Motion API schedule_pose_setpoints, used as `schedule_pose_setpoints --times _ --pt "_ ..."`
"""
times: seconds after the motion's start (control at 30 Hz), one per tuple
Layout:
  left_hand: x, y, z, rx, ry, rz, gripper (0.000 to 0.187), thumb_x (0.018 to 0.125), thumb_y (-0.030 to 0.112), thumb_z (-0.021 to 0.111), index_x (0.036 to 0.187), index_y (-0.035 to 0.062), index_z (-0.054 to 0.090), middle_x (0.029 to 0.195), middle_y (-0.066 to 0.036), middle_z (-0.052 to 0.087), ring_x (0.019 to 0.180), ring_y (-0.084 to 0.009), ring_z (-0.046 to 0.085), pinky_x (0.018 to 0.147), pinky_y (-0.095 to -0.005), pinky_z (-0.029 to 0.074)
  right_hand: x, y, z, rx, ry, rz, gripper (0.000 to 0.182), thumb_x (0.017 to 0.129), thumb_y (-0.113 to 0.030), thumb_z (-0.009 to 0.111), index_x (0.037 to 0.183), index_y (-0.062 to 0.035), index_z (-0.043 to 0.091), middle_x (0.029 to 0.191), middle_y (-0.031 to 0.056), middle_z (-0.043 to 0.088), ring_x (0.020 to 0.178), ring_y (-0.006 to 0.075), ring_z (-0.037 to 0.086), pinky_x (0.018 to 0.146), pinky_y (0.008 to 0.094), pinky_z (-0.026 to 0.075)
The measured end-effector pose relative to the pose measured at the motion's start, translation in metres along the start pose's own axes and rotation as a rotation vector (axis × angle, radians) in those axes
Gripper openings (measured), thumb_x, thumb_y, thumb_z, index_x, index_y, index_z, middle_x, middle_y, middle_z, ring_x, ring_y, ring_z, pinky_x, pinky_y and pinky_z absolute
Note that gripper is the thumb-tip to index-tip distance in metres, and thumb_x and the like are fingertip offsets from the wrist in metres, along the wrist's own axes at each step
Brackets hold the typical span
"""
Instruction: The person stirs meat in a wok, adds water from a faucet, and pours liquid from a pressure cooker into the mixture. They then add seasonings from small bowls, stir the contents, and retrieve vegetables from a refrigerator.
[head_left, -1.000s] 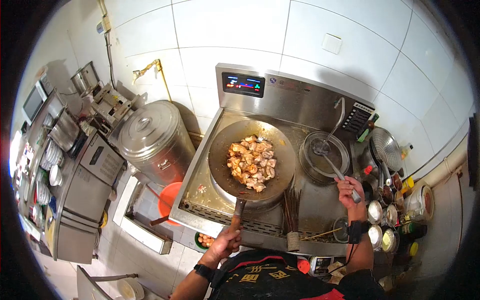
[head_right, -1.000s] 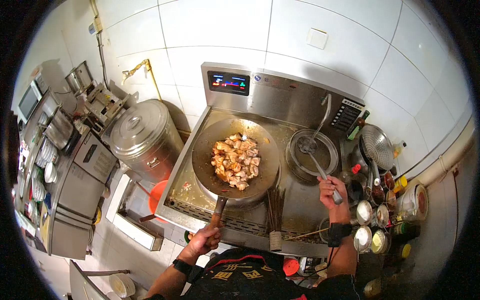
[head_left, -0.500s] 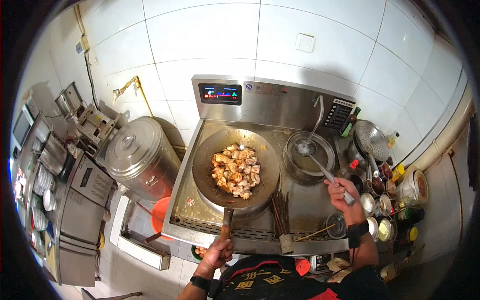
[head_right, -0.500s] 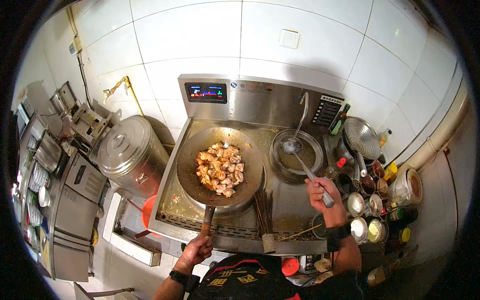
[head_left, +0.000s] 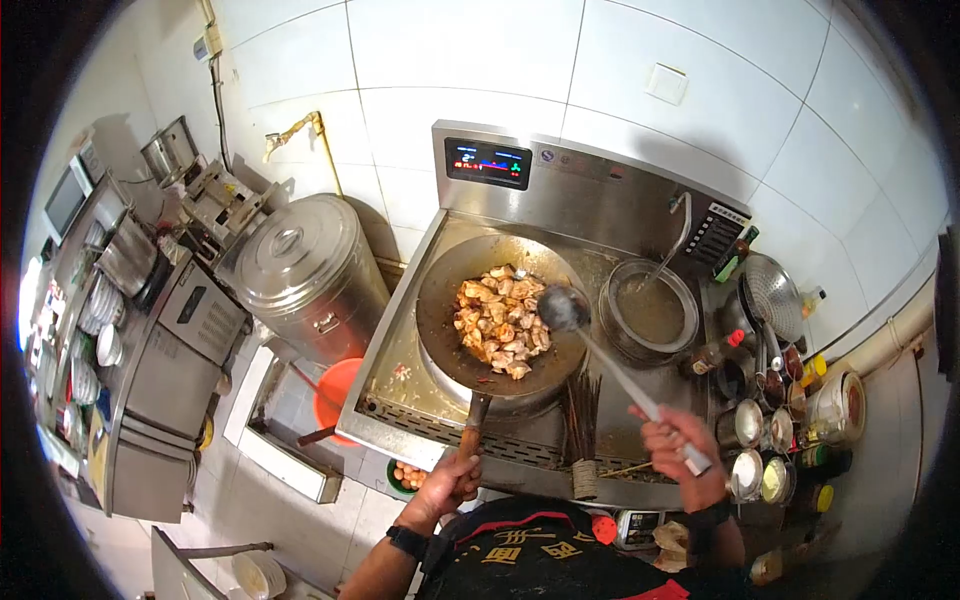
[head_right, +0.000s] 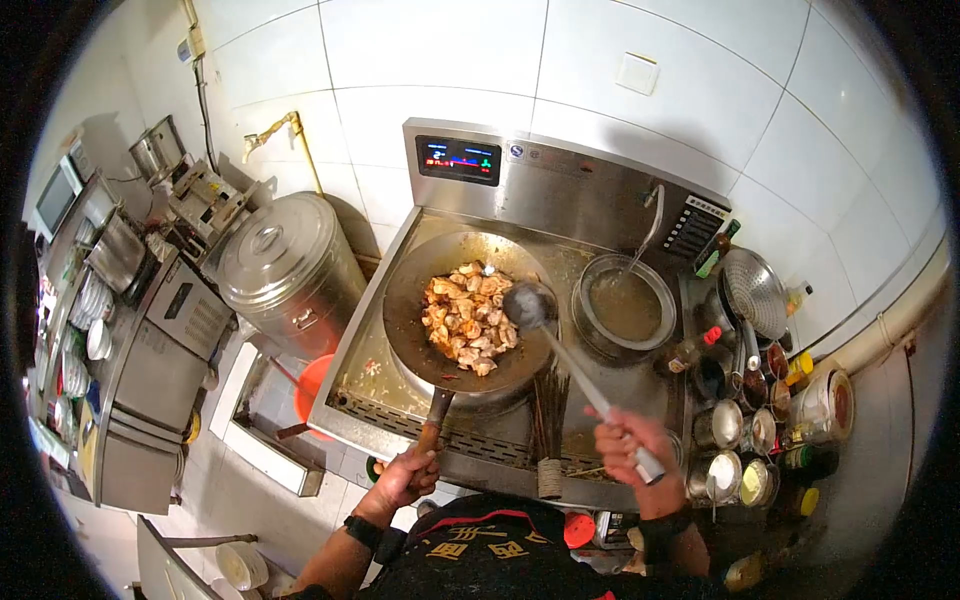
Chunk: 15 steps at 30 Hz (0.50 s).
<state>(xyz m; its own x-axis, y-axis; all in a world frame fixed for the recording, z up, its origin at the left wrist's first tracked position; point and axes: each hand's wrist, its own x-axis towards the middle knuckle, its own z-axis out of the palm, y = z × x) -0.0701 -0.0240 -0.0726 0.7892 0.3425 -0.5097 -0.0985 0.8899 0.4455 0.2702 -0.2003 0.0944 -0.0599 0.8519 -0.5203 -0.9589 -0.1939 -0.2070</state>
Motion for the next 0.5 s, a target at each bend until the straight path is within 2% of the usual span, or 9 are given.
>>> schedule_pose_setpoints --times 0.03,0.07,0.13,0.17,0.3,0.33,0.4,0.43,0.5 --pt "0.000 0.000 0.001 -0.001 0.012 -0.008 0.024 0.093 0.024 0.062 0.111 0.0157 0.050 0.073 0.002 0.046 0.056 -0.0100 0.043 0.046 -0.0240 0.031 0.005 0.006 -0.005 -0.241 -0.016 0.024 0.032 0.097 -0.016 0.050 0.124 -0.0002 0.050 0.066 -0.0016 0.044 0.044 0.0069 0.043 0.038 0.0243 0.040" --pt "0.000 0.001 0.002 -0.003 0.024 -0.016 0.024 0.093 0.024 0.061 0.112 0.0165 0.050 0.071 0.003 0.044 0.054 -0.0099 0.041 0.046 -0.0236 0.030 0.007 0.016 -0.004 -0.245 -0.017 0.029 0.032 0.097 -0.016 0.050 0.124 -0.0002 0.050 0.066 -0.0016 0.044 0.044 0.0069 0.043 0.038 0.0243 0.040" --pt "0.001 0.001 0.001 -0.009 0.026 -0.007 0.023 0.092 0.024 0.062 0.110 0.0169 0.050 0.071 0.003 0.045 0.054 -0.0097 0.041 0.045 -0.0237 0.031 0.011 0.037 0.009 -1.213 0.368 -0.177 0.035 0.093 -0.012 0.054 0.125 -0.0006 0.051 0.066 0.0019 0.050 0.043 0.0106 0.046 0.040 0.0265 0.041" --pt "0.000 0.000 0.000 -0.009 0.026 -0.007 0.022 0.092 0.025 0.063 0.107 0.0172 0.049 0.072 0.003 0.045 0.054 -0.0096 0.041 0.045 -0.0238 0.031 0.015 0.042 -0.003 -1.457 0.504 -0.291 0.040 0.090 -0.010 0.056 0.128 0.0010 0.050 0.069 0.0053 0.055 0.046 0.0118 0.051 0.041 0.0291 0.042" --pt "0.003 -0.002 -0.007 -0.018 0.014 -0.012 0.028 0.093 0.023 0.062 0.116 0.0139 0.050 0.075 0.001 0.047 0.057 -0.0106 0.044 0.047 -0.0243 0.033 0.034 0.022 -0.034 -1.513 0.679 -0.559 0.039 0.090 -0.014 0.058 0.126 0.0018 0.051 0.069 0.0064 0.058 0.047 0.0156 0.055 0.041 0.0309 0.042" --pt "0.003 -0.002 -0.008 -0.009 0.018 -0.012 0.029 0.092 0.023 0.063 0.116 0.0139 0.050 0.075 0.001 0.048 0.057 -0.0107 0.044 0.047 -0.0245 0.033 0.037 0.007 -0.040 -1.514 0.679 -0.558 0.039 0.090 -0.014 0.058 0.126 0.0018 0.051 0.069 0.0064 0.058 0.047 0.0156 0.055 0.041 0.0309 0.042" --pt "0.003 -0.002 -0.007 0.003 0.020 -0.010 0.030 0.092 0.023 0.063 0.117 0.0138 0.050 0.075 0.001 0.048 0.057 -0.0108 0.044 0.047 -0.0247 0.033 0.042 -0.041 -0.051 -0.933 0.497 -0.424 0.029 0.093 -0.016 0.056 0.119 -0.0019 0.054 0.067 0.0054 0.057 0.045 0.0163 0.052 0.040 0.0314 0.044" --pt "0.002 -0.001 -0.006 -0.012 0.025 -0.017 0.030 0.092 0.023 0.063 0.117 0.0139 0.049 0.075 0.001 0.048 0.056 -0.0108 0.045 0.047 -0.0247 0.033 0.044 -0.061 -0.066 -0.936 0.495 -0.426 0.029 0.093 -0.016 0.056 0.119 -0.0019 0.054 0.067 0.0054 0.057 0.045 0.0163 0.052 0.040 0.0314 0.044" --pt "0.002 -0.002 -0.005 -0.032 0.031 -0.014 0.030 0.092 0.023 0.063 0.117 0.0139 0.049 0.075 0.001 0.048 0.056 -0.0109 0.045 0.048 -0.0247 0.034 0.046 -0.093 -0.079 -0.156 0.002 -0.300 0.024 0.096 -0.017 0.052 0.113 0.0000 0.052 0.067 0.0031 0.053 0.045 0.0139 0.049 0.040 0.0299 0.047"
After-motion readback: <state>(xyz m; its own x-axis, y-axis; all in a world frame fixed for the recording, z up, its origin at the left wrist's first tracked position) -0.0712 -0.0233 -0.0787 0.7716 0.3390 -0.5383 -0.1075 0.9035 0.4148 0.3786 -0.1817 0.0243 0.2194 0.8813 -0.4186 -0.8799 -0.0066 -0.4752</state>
